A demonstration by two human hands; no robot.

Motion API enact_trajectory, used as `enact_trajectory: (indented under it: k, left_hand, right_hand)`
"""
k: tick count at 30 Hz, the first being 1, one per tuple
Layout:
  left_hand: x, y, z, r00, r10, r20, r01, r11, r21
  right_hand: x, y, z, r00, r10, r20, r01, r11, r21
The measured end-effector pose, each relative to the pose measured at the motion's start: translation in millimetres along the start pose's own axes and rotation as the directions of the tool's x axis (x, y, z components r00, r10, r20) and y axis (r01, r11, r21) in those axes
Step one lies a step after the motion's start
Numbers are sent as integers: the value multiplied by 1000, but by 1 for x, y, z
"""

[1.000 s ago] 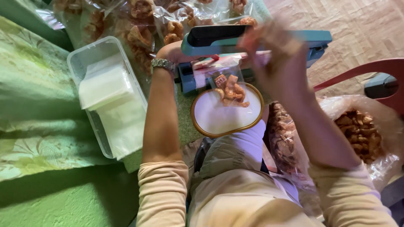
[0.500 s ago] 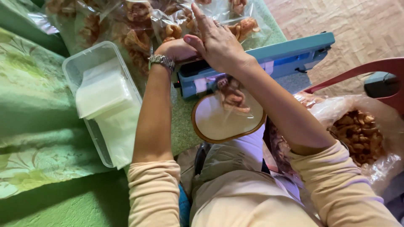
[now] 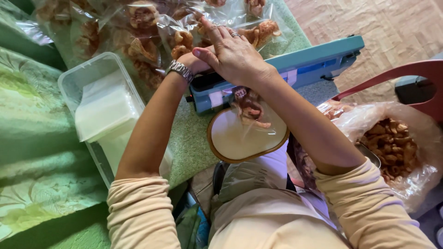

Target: Packaging snacks into plastic bags and sealing them using a heat sealer

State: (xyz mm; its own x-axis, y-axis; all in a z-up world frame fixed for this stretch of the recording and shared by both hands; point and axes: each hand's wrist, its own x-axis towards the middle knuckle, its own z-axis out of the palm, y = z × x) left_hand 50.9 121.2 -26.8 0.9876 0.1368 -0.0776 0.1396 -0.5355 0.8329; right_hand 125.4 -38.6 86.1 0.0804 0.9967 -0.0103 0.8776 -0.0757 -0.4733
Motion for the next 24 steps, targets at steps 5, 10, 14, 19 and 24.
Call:
enact_trajectory:
  k: [5, 10, 14, 19, 24]
  left_hand:
    - [-15, 7, 7, 999, 17, -42, -18, 999, -30]
    - [-17, 21, 6, 996, 43, -72, -46, 998, -38]
    - [-25, 38, 4, 993, 50, -105, -54, 998, -42]
    - [-40, 95, 9, 971, -100, -215, 84, 993, -82]
    - [-46, 113, 31, 802, -197, -564, 332, 932, 147]
  right_hand:
    - [1, 3, 4, 1000, 9, -27, -10, 1000, -19]
    - [-1, 0, 0, 1000, 11, -20, -11, 1000, -9]
    - [1, 2, 3, 1000, -22, -16, 22, 1000, -7]
    - [-4, 0, -2, 999, 34, 14, -36, 992, 122]
    - [-1, 10, 11, 985, 63, -162, -32, 981, 189]
